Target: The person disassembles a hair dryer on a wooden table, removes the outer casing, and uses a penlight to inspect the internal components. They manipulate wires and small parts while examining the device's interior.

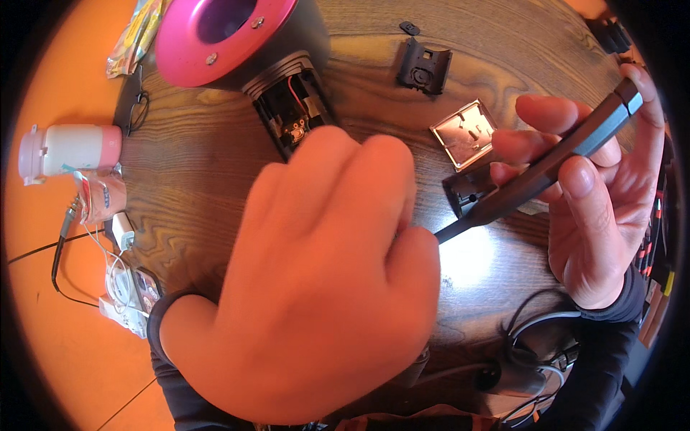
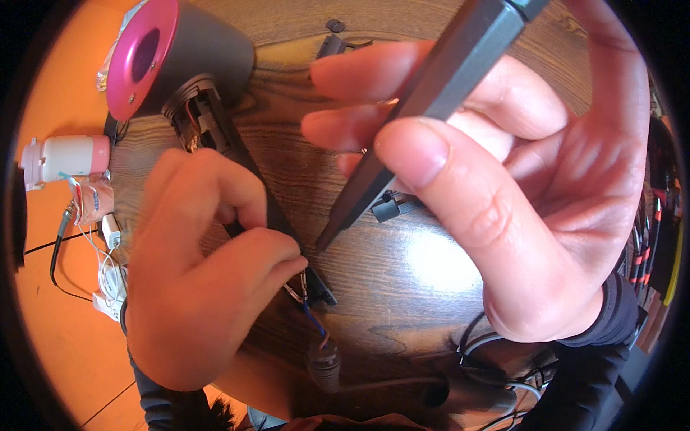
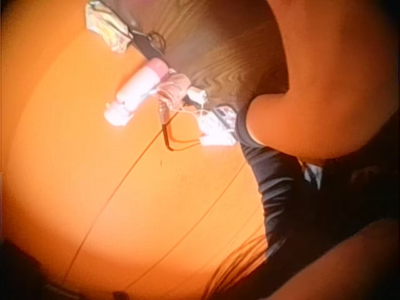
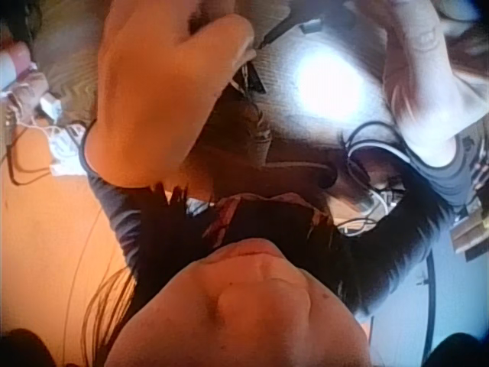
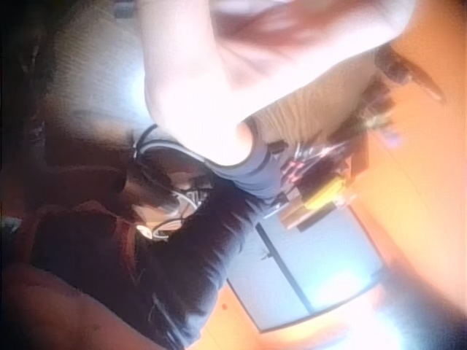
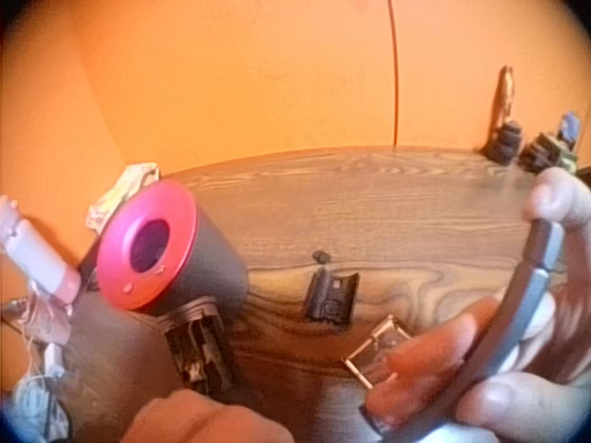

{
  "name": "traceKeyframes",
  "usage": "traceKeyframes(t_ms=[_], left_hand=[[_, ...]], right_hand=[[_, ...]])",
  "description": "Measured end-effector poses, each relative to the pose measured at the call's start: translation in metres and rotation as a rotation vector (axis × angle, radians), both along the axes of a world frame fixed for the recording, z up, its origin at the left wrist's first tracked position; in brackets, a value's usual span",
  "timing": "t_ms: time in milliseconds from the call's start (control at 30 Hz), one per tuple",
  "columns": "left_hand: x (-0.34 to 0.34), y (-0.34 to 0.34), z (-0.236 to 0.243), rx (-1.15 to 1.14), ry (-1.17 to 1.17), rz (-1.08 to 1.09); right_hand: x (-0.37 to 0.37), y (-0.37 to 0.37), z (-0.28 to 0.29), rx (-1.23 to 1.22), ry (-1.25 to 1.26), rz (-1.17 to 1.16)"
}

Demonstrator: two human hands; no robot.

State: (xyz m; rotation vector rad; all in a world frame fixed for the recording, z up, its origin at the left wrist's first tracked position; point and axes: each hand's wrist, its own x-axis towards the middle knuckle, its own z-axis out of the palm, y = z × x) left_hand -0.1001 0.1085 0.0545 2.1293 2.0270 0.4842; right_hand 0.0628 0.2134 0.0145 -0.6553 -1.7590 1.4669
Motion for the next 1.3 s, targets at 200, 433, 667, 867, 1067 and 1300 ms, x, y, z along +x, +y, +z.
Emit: traceKeyframes(t_ms=[200,433,667,867,1067,1300], left_hand=[[-0.011,0.002,0.004,0.019,-0.108,0.045],[0.003,0.003,-0.006,0.060,-0.321,0.217],[-0.008,0.000,-0.014,0.082,-0.156,0.076],[-0.008,0.001,-0.008,0.047,-0.091,0.033],[-0.011,-0.001,-0.006,-0.004,-0.061,0.017],[-0.015,-0.008,-0.007,-0.023,-0.096,0.054]], right_hand=[[-0.005,0.002,-0.005,-0.102,0.022,0.022],[-0.008,0.004,-0.004,-0.121,0.044,0.054],[-0.009,0.006,-0.003,-0.096,0.038,0.095],[-0.009,0.007,-0.001,-0.075,0.018,0.062],[-0.009,0.004,0.002,-0.100,0.006,0.045],[-0.006,0.007,0.000,-0.076,0.025,0.065]])
